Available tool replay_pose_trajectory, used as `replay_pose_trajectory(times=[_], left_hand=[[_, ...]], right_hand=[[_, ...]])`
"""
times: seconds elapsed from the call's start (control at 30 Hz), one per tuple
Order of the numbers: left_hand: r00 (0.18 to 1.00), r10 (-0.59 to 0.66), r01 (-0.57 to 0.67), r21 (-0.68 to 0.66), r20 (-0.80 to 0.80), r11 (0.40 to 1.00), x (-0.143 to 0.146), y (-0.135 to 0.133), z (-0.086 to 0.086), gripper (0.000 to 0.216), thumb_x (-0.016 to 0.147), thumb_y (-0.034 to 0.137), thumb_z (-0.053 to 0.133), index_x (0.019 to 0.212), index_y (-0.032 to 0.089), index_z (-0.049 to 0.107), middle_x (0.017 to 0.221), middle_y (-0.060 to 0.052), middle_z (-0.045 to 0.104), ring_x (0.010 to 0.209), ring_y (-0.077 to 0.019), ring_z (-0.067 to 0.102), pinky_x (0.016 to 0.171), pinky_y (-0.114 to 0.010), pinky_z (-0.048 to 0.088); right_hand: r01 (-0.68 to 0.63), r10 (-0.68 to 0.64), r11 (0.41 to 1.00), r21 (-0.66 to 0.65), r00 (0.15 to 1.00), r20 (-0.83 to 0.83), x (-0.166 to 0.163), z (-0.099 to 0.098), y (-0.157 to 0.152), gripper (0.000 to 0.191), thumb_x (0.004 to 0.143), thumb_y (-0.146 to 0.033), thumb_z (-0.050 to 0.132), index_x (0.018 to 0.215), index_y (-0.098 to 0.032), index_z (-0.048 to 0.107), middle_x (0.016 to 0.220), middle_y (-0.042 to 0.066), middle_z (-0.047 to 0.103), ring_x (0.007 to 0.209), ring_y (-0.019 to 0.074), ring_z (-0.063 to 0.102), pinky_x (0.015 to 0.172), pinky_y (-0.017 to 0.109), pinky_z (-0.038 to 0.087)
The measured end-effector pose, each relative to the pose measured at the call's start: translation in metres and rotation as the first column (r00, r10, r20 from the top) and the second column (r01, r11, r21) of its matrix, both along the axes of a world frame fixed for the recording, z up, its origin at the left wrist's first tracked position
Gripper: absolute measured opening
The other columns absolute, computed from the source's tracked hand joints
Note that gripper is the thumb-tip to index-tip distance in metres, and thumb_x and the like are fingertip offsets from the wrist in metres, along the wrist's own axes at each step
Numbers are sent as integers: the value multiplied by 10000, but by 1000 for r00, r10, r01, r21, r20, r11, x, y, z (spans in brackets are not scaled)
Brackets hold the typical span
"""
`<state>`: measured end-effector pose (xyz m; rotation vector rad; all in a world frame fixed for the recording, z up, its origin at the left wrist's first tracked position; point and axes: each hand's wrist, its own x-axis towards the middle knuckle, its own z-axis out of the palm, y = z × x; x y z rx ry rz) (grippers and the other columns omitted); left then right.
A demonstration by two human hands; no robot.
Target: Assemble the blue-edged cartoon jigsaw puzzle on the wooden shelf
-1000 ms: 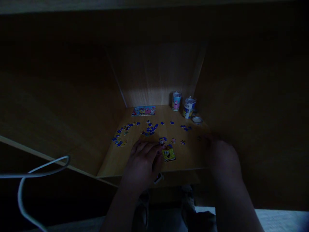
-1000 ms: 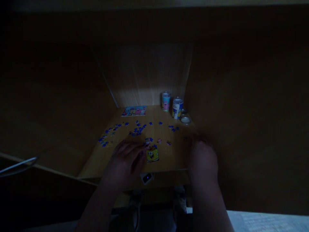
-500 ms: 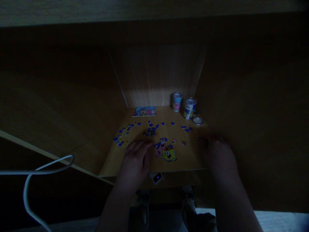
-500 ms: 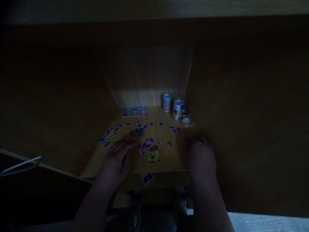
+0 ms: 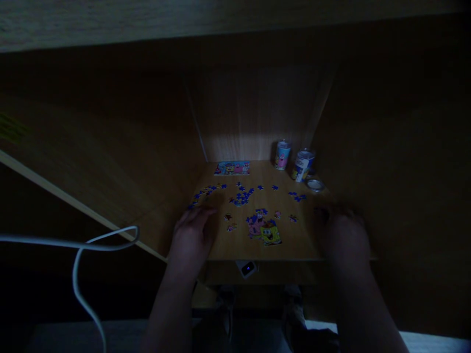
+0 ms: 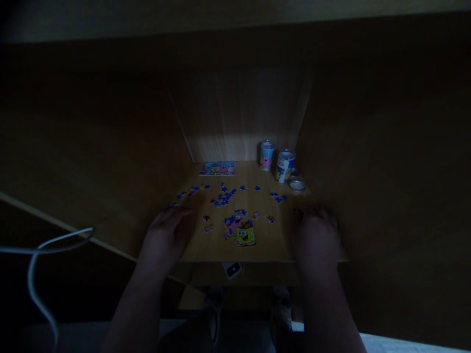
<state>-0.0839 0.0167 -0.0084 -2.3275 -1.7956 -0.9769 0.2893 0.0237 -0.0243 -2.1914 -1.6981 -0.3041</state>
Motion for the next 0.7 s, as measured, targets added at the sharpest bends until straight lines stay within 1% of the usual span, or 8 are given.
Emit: replay_pose_trajectory(times=[0.1,0.2,0.33,0.43,0.5,0.57,0.63,0.7], left_hand=[[1000,9,-9,-5,-21,1000,0,-2,2,643,739,-69,540,1262,232,765,1271,-81,797,1200,-324,716,1064,-510,590],[998,-1,3,25,-58,1000,3,-5,5,575,767,-67,559,1199,237,788,1253,-76,807,1187,-326,716,1041,-519,579],[988,-131,138,93,-83,986,16,-10,7,371,907,-3,597,1034,276,806,1222,-37,830,1142,-301,734,1021,-524,557],[977,-195,202,84,-85,976,24,-12,9,291,954,51,619,1002,275,798,1205,-37,835,1103,-291,743,1008,-528,561],[978,-200,204,78,-59,976,26,-13,9,253,969,82,626,1020,267,791,1177,-47,831,1081,-288,743,996,-526,570],[983,-183,184,68,-11,981,27,-14,10,218,987,117,638,1066,259,783,1157,-56,818,1078,-283,737,999,-517,581],[987,-155,154,40,29,987,26,-14,10,146,1009,184,687,1100,252,778,1162,-69,800,1103,-288,728,1018,-515,589],[989,-138,138,-1,49,990,25,-14,8,85,1013,267,752,1091,255,784,1185,-77,788,1126,-295,722,1032,-518,593]], right_hand=[[6,-6,1000,8,1000,11,0,-2,0,400,1093,-314,466,1116,-121,816,1092,202,767,983,335,664,933,445,486],[-5,5,1000,8,999,33,0,-2,1,384,1078,-306,476,1091,-122,814,1073,196,765,963,321,663,932,441,488],[-12,12,1000,15,1000,14,1,-1,-1,424,1094,-326,444,1137,-118,811,1081,200,760,965,316,662,921,446,500],[-20,20,1000,3,1000,8,-1,0,-2,451,1101,-360,436,1108,-116,815,1079,214,751,959,319,652,923,464,506],[-40,40,999,12,999,6,-3,1,-2,457,1101,-355,429,1112,-111,815,1099,220,747,977,321,643,946,478,506],[-74,75,996,47,997,-10,-6,3,-3,441,1093,-320,429,1189,-116,808,1169,221,740,1019,329,628,963,486,502],[-129,133,987,94,991,-34,-10,6,-3,418,1073,-278,446,1253,-135,795,1234,212,730,1060,338,613,979,491,496],[-191,204,970,151,976,-76,-15,10,-3,380,1065,-274,477,1228,-151,798,1248,199,730,1092,344,610,1009,498,494]])
